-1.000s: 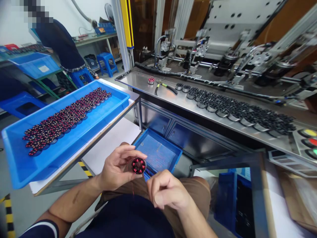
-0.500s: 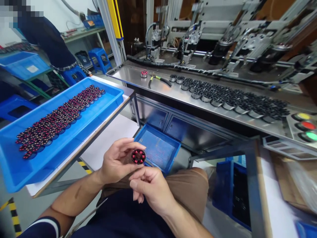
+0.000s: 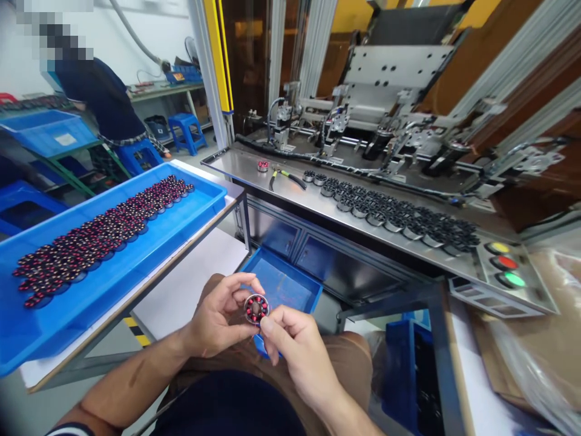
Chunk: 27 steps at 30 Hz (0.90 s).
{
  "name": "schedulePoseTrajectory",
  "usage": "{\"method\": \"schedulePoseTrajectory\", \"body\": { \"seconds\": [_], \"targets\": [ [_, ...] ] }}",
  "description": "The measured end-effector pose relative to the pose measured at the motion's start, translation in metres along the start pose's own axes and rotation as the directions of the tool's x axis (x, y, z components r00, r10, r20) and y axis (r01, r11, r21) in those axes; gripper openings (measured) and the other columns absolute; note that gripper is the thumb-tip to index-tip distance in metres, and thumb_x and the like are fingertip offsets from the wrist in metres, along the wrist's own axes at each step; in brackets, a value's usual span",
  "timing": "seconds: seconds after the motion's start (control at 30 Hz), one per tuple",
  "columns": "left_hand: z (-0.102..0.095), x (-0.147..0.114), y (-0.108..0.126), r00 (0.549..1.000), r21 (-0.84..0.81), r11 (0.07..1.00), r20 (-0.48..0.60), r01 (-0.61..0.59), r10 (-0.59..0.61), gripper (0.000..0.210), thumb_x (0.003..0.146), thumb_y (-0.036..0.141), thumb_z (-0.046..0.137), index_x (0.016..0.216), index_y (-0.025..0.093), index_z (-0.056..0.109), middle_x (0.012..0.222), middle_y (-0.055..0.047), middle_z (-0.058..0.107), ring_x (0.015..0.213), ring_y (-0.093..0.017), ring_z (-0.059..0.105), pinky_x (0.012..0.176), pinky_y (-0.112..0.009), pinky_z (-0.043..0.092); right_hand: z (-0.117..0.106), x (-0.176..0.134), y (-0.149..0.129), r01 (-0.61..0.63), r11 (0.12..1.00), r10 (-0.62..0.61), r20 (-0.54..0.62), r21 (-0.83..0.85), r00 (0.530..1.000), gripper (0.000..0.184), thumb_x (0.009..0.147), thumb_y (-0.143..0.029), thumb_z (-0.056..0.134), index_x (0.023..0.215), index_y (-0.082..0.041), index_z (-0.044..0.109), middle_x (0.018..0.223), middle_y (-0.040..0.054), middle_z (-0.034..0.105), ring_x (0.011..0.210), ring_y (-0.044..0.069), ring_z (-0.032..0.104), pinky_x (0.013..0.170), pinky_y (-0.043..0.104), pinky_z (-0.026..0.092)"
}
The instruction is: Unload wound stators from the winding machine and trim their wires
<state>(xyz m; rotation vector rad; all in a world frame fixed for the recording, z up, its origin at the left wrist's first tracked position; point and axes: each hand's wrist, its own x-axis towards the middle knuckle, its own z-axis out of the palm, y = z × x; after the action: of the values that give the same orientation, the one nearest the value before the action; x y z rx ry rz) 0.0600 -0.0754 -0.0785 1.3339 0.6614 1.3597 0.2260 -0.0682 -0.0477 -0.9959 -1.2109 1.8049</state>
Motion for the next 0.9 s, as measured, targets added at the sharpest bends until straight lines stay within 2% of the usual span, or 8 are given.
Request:
{"method": "schedulePoseTrajectory", "body": {
  "seconds": [0.17, 0.3, 0.4, 0.47, 0.57, 0.7, 0.8, 0.9],
  "targets": [
    [0.0, 0.001, 0.002, 0.996, -0.029, 0.996, 0.011, -0.089, 0.089, 0.066, 0.075, 0.011, 0.079, 0.13, 0.029, 0.048, 0.109, -0.006, 0.065, 0.089, -0.014, 0.067, 0.082, -0.026, 0.056, -0.007, -0.001, 0.016, -0.028, 0.999, 0.022, 0.165, 0.038, 0.986, 0.052, 0.07, -0.06, 0.073, 0.048, -0.02, 0.049, 0.037, -0.0057, 0.04, 0.039, 0.007, 0.029, 0.044, 0.024, 0.021],
    [-0.005, 0.001, 0.009, 0.971, 0.134, 0.963, 0.07, -0.234, 0.227, 0.062, 0.083, 0.015, 0.072, 0.136, 0.028, 0.042, 0.111, -0.01, 0.068, 0.093, -0.017, 0.068, 0.082, -0.029, 0.058, -0.029, 0.002, 0.013, 0.003, 0.971, 0.074, 0.311, -0.238, 0.947, 0.047, 0.071, -0.06, 0.072, 0.055, -0.02, 0.057, 0.047, -0.003, 0.051, 0.045, 0.01, 0.04, 0.047, 0.024, 0.028],
    [-0.007, -0.001, 0.014, 0.95, 0.332, 0.891, 0.126, -0.311, 0.285, 0.06, 0.086, 0.013, 0.067, 0.138, 0.027, 0.041, 0.113, -0.011, 0.07, 0.094, -0.019, 0.069, 0.084, -0.032, 0.058, -0.039, 0.001, -0.002, 0.199, 0.892, -0.141, 0.168, -0.406, 0.976, 0.04, 0.071, -0.06, 0.073, 0.07, -0.02, 0.065, 0.061, -0.001, 0.057, 0.056, 0.014, 0.049, 0.053, 0.026, 0.037],
    [-0.007, -0.002, 0.017, 0.945, 0.415, 0.849, 0.147, -0.328, 0.293, 0.06, 0.086, 0.012, 0.066, 0.139, 0.026, 0.042, 0.113, -0.011, 0.071, 0.098, -0.021, 0.07, 0.088, -0.034, 0.057, -0.036, -0.001, -0.012, 0.317, 0.831, -0.312, 0.089, -0.458, 0.946, 0.039, 0.07, -0.059, 0.075, 0.072, -0.021, 0.064, 0.065, -0.0005, 0.058, 0.06, 0.016, 0.052, 0.057, 0.027, 0.04],
    [-0.004, -0.003, 0.02, 0.939, 0.419, 0.84, 0.169, -0.344, 0.3, 0.063, 0.086, 0.009, 0.066, 0.141, 0.027, 0.042, 0.116, -0.01, 0.071, 0.104, -0.022, 0.069, 0.093, -0.034, 0.056, -0.022, -0.005, -0.017, 0.405, 0.792, -0.417, 0.08, -0.456, 0.905, 0.036, 0.071, -0.054, 0.077, 0.07, -0.022, 0.06, 0.066, 0.0001, 0.059, 0.062, 0.017, 0.054, 0.06, 0.028, 0.042],
    [-0.003, -0.005, 0.017, 0.964, 0.289, 0.921, 0.126, -0.262, 0.234, 0.064, 0.086, 0.008, 0.065, 0.141, 0.029, 0.042, 0.123, -0.009, 0.068, 0.11, -0.02, 0.067, 0.097, -0.032, 0.054, -0.007, -0.009, -0.01, 0.415, 0.81, -0.445, 0.027, -0.413, 0.895, 0.022, 0.087, -0.038, 0.066, 0.072, -0.022, 0.061, 0.066, 0.001, 0.061, 0.062, 0.016, 0.056, 0.061, 0.028, 0.044],
    [-0.003, -0.005, 0.014, 0.994, 0.039, 0.995, 0.067, -0.088, 0.086, 0.062, 0.084, 0.005, 0.067, 0.137, 0.03, 0.046, 0.123, -0.009, 0.067, 0.109, -0.018, 0.067, 0.096, -0.03, 0.055, -0.006, -0.01, -0.003, 0.42, 0.823, -0.473, -0.051, -0.382, 0.88, 0.019, 0.09, -0.032, 0.064, 0.073, -0.023, 0.062, 0.066, 0.0003, 0.06, 0.06, 0.015, 0.054, 0.057, 0.026, 0.043],
    [-0.003, -0.003, 0.01, 0.993, -0.19, 0.975, 0.034, 0.118, -0.113, 0.048, 0.078, 0.007, 0.075, 0.121, 0.023, 0.06, 0.119, -0.01, 0.068, 0.099, -0.017, 0.071, 0.089, -0.027, 0.057, -0.005, -0.011, 0.0, 0.423, 0.84, -0.473, -0.077, -0.341, 0.878, 0.019, 0.091, -0.031, 0.062, 0.074, -0.023, 0.061, 0.066, 0.0001, 0.06, 0.06, 0.014, 0.055, 0.056, 0.025, 0.044]
  ]
}}
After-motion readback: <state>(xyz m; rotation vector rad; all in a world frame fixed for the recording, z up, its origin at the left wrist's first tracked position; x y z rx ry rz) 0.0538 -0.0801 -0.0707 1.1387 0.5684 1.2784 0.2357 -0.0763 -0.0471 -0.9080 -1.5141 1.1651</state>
